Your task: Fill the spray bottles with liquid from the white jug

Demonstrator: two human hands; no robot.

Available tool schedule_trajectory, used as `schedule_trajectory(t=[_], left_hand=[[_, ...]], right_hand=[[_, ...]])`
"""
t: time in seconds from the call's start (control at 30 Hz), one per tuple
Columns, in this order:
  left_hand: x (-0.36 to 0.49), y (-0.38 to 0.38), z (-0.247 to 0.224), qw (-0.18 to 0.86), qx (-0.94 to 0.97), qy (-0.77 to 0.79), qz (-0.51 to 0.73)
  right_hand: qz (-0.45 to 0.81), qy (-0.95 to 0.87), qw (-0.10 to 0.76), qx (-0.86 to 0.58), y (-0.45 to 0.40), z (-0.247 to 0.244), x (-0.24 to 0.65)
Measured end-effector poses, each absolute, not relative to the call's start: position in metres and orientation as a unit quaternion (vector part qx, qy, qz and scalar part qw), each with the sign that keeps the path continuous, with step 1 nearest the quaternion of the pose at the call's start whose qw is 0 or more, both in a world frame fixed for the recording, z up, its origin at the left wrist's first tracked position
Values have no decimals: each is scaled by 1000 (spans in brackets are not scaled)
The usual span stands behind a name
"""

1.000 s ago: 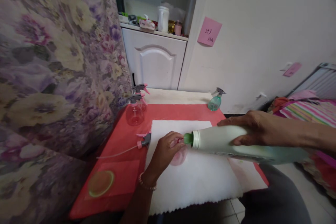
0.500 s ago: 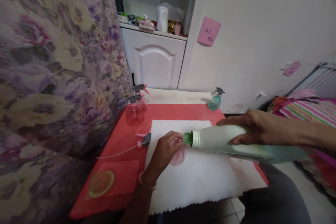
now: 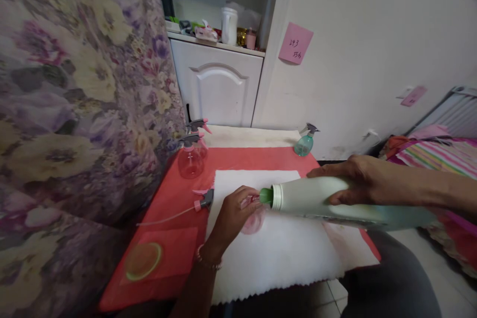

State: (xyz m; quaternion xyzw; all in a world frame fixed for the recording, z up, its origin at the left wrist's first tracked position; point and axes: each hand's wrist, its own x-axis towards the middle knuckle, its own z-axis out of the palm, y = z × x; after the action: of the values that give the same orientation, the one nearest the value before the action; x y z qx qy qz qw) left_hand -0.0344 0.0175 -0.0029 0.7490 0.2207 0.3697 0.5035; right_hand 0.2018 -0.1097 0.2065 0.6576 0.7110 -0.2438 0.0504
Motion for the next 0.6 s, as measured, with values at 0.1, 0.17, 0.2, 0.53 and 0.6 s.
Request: schedule_trajectory(t=[0.1, 0.17, 0.2, 0.53, 0.6], left_hand=[[-34, 17, -2, 509, 746, 220, 370], [-34, 17, -2, 512, 744, 222, 368], [-35, 17, -1, 512, 744, 223, 368], [-35, 17, 1, 513, 743, 221, 368], [-35, 16, 1, 514, 744, 221, 365]], right_hand=[[-241, 711, 48, 659, -110, 206, 202], [-245, 708, 41, 661, -109, 206, 202], [-248, 706, 38, 662, -109, 206, 201], [-250, 703, 34, 664, -110, 208, 199], [-246, 706, 36, 663, -110, 208, 199]])
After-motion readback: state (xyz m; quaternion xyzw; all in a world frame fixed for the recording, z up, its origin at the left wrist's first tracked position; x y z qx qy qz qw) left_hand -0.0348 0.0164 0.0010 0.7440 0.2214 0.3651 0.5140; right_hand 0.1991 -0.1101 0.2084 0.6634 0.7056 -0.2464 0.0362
